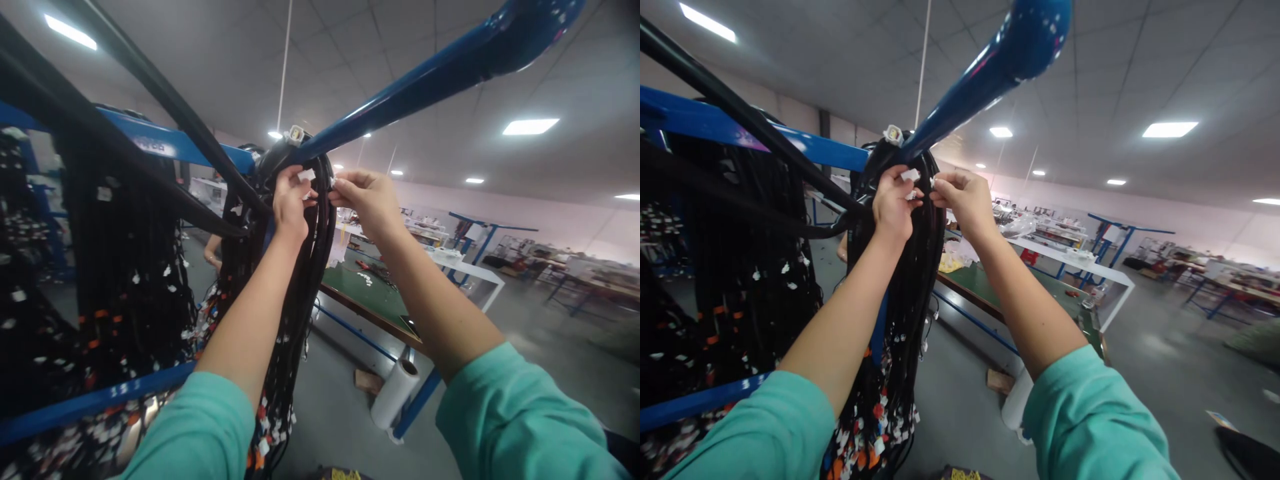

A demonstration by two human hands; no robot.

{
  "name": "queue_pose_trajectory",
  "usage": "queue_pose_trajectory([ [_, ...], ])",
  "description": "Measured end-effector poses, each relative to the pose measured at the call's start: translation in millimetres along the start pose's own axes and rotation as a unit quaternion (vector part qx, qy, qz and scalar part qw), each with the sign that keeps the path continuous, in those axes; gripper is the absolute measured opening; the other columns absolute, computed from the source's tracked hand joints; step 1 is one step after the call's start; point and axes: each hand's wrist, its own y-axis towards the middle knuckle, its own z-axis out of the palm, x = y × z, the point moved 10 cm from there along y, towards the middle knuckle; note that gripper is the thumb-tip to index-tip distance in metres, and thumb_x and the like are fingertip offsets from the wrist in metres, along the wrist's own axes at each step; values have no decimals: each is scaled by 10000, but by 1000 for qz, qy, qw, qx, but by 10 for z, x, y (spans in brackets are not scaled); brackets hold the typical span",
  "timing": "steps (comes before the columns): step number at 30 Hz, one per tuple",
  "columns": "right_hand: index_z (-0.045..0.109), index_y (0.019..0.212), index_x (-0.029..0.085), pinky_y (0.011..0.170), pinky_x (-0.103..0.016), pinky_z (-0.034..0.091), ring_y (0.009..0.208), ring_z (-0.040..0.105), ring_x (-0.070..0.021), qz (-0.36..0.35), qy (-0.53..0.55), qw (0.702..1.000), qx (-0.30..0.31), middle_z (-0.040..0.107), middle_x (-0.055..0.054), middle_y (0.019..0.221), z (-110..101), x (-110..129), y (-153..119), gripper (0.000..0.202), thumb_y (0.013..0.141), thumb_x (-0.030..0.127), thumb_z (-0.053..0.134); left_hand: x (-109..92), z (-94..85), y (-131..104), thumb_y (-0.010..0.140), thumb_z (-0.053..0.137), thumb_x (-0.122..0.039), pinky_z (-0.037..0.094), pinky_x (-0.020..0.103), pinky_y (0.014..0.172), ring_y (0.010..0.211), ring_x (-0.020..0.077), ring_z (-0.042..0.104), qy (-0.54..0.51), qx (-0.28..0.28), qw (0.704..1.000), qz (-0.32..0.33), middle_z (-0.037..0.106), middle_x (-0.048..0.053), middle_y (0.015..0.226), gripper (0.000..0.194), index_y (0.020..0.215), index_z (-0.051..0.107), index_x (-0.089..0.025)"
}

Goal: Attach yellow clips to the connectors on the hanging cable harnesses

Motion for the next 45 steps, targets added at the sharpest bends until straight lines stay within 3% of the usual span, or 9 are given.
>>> queue_pose_trajectory([
  [5, 656, 817, 172, 641, -276, 543, 676, 640, -121, -101, -121, 986, -53, 633, 3, 680, 75, 127, 84, 105, 798, 248, 586, 89, 30, 48, 756, 592, -156, 400, 168, 475, 504, 51, 512, -46, 11, 998, -28, 600, -29, 725, 147, 893, 575, -207],
  [13, 667, 786, 179, 827, -366, 509, 839, 636, -174, -212, -260, 937, -93, 688, -28, 810, 152, 281, 121, 104, 806, 180, 565, 115, 28, 77, 730, 620, -175, 408, 181, 490, 511, 65, 504, -54, 21, 998, -16, 601, -20, 722, 164, 884, 576, -207],
  [23, 675, 825, 177, 814, -347, 518, 819, 639, -156, -228, -272, 930, -94, 680, -20, 800, 143, 271, 113, 137, 820, 187, 538, 21, 40, 20, 698, 598, -121, 390, 182, 484, 505, 64, 495, -17, 21, 1000, 5, 565, -35, 689, 179, 857, 589, -202],
  [33, 670, 825, 177, 804, -343, 525, 817, 637, -150, -225, -257, 934, -108, 683, -26, 832, 96, 246, 106, 122, 805, 208, 554, -39, 22, 9, 727, 687, -212, 418, 186, 511, 557, 80, 517, 34, 18, 997, 61, 597, -12, 730, 195, 907, 614, -195],
  [40, 671, 842, 174, 764, -325, 531, 781, 649, -142, -192, -211, 952, -112, 684, -27, 796, 55, 162, 119, 133, 805, 222, 553, -84, 8, 11, 744, 692, -218, 491, 258, 758, 878, 168, 615, 77, 14, 989, 122, 647, 30, 891, 193, 927, 633, -198],
  [45, 676, 831, 184, 763, -317, 527, 791, 648, -141, -202, -215, 948, -116, 695, -23, 823, 45, 173, 93, 122, 793, 218, 565, -81, -2, 12, 734, 701, -226, 495, 274, 800, 943, 190, 614, 88, 16, 988, 124, 657, 42, 918, 210, 933, 641, -194],
])
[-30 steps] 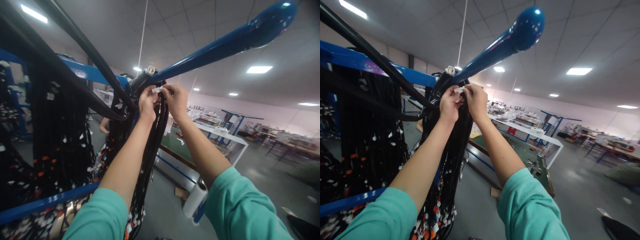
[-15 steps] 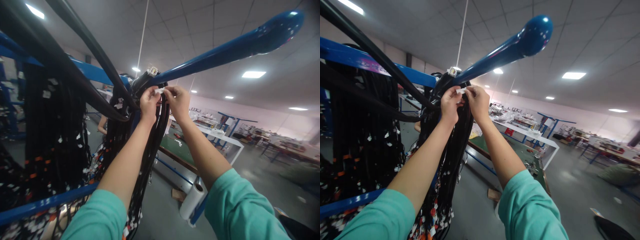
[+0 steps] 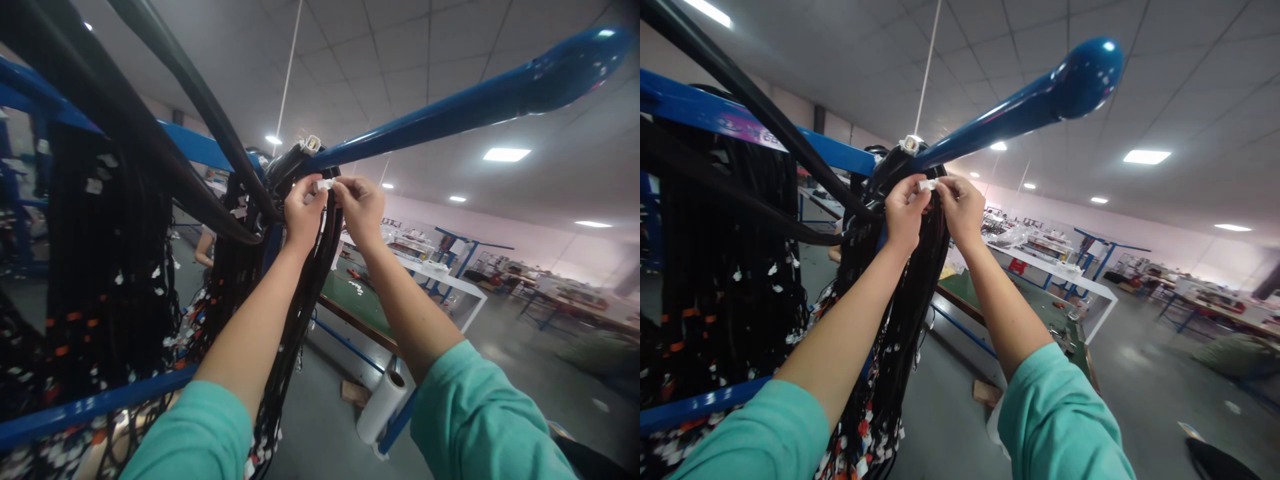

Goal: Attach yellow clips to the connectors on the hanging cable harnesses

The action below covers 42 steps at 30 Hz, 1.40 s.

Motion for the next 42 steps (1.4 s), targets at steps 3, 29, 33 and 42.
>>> queue_pose_trajectory([
  [3, 676, 842, 188, 766, -308, 524, 786, 652, -136, -6, -7, 1000, 1, 698, -21, 832, 2, 1, -12, 129, 804, 223, 557, 8, 5, -3, 741, 699, -259, 502, 282, 800, 960, 199, 607, 7, 8, 1000, 2, 660, 42, 941, 237, 963, 642, -198],
  [29, 689, 796, 197, 751, -304, 499, 764, 654, -152, -46, -33, 998, 3, 719, -24, 817, 38, 86, -56, 116, 781, 199, 574, 7, -19, 5, 744, 669, -221, 505, 308, 861, 1033, 201, 603, 53, 8, 997, 53, 675, 56, 1012, 209, 952, 658, -199],
  [33, 681, 771, 212, 766, -321, 492, 784, 650, -165, -77, -47, 996, -4, 715, -24, 814, 33, 110, -72, 101, 781, 195, 582, -3, -15, 15, 750, 659, -221, 489, 333, 897, 1051, 207, 598, 71, 24, 995, 68, 681, 58, 1038, 215, 964, 663, -199],
  [42, 667, 768, 206, 748, -315, 477, 758, 626, -157, -55, -57, 997, 5, 696, -23, 796, 34, 59, -40, 100, 780, 190, 569, -55, -1, -20, 755, 662, -228, 490, 304, 846, 965, 201, 640, 96, 41, 991, 80, 687, 87, 981, 196, 940, 647, -164],
])
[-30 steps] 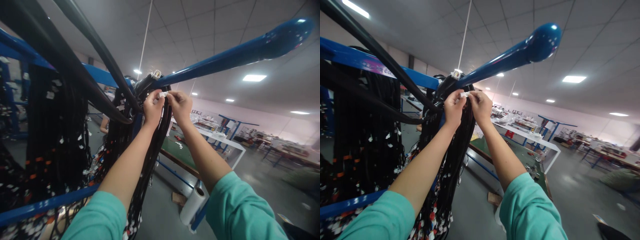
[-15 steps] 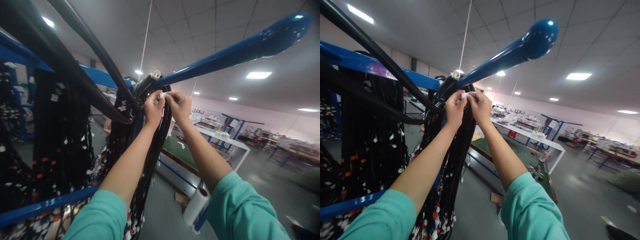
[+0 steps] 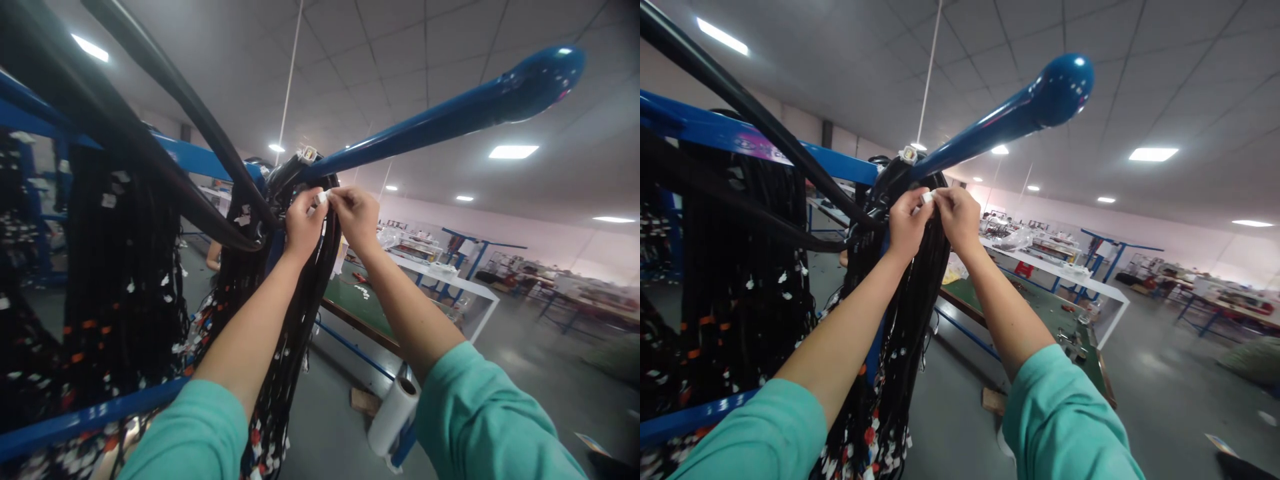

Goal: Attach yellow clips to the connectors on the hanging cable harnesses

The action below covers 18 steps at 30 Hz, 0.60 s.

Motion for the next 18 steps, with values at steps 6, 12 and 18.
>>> queue_pose_trajectory([
  [6, 660, 759, 184, 723, -317, 465, 734, 621, -161, 35, -21, 999, -3, 691, -38, 779, -12, -22, 9, 99, 768, 177, 562, -33, -7, -41, 750, 655, -205, 488, 293, 808, 910, 188, 646, 11, -19, 1000, 0, 688, 67, 933, 166, 913, 630, -183],
  [12, 648, 734, 190, 727, -311, 473, 724, 614, -149, 18, -6, 1000, 12, 684, -24, 765, 12, 1, 27, 95, 769, 168, 562, -92, -20, -36, 739, 644, -170, 470, 278, 810, 878, 170, 640, 41, -20, 999, 4, 684, 55, 905, 155, 893, 632, -173],
  [18, 683, 835, 205, 778, -318, 500, 833, 620, -152, -13, 45, 996, 79, 687, -31, 881, 66, -28, 19, 150, 808, 207, 535, 32, -9, -4, 756, 657, -214, 476, 293, 829, 896, 178, 629, 25, -8, 999, -19, 678, 59, 903, 169, 916, 625, -172],
])
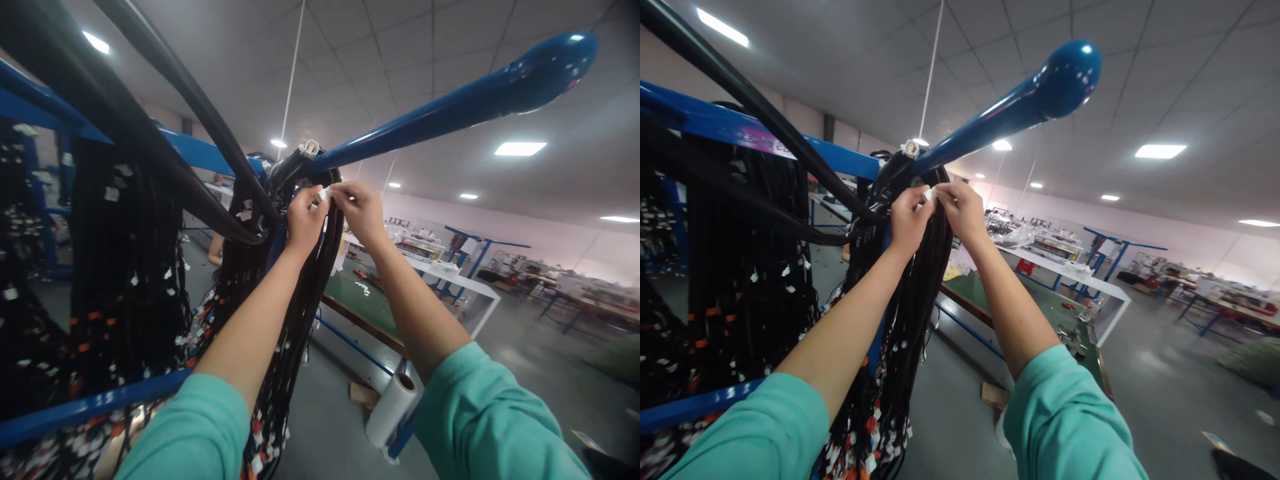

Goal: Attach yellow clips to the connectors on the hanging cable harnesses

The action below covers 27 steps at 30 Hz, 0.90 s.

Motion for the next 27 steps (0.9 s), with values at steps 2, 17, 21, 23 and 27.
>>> queue_pose_trajectory([
  [2, 677, 977, 215, 756, -303, 515, 876, 622, -147, 17, 41, 999, 3, 677, -37, 977, -51, -55, -62, 225, 838, 248, 504, 51, 10, -3, 794, 641, -293, 486, 308, 835, 910, 186, 623, -6, 10, 1000, -10, 671, 61, 927, 203, 963, 614, -183],
  [17, 699, 800, 154, 525, -266, 446, 515, 539, -120, 365, 183, 913, 20, 642, -26, 640, -34, -779, -2266, 366, 685, 494, 627, 312, -309, -510, 804, 539, -180, 506, 388, 866, 958, 224, 624, 75, 30, 985, -153, 650, 84, 1100, 263, 1054, 610, -221],
  [21, 687, 710, 138, 481, -251, 389, 471, 506, -109, 523, 246, 816, 10, 605, -21, 603, 192, -899, -3463, 479, 544, 587, 704, 312, -428, -424, 724, 551, -44, 464, 402, 940, 953, 231, 625, 108, -8, 984, -140, 679, 52, 1017, 306, 940, 660, -233],
  [23, 673, 639, 132, 457, -241, 357, 443, 486, -99, 578, 255, 774, 36, 581, -17, 572, 291, -868, -4059, 518, 484, 624, 724, 325, -446, -381, 712, 528, -4, 421, 403, 995, 1022, 243, 607, 136, -31, 981, -138, 678, 58, 1036, 356, 956, 666, -223],
  [27, 615, 539, 161, 403, -239, 315, 371, 447, -88, 686, 236, 683, 85, 526, 3, 496, 265, -785, -5252, 615, 324, 729, 716, 413, -326, -275, 741, 504, -14, 395, 382, 1024, 1098, 227, 582, 93, -51, 982, -158, 672, 49, 1082, 411, 1059, 647, -232],
])
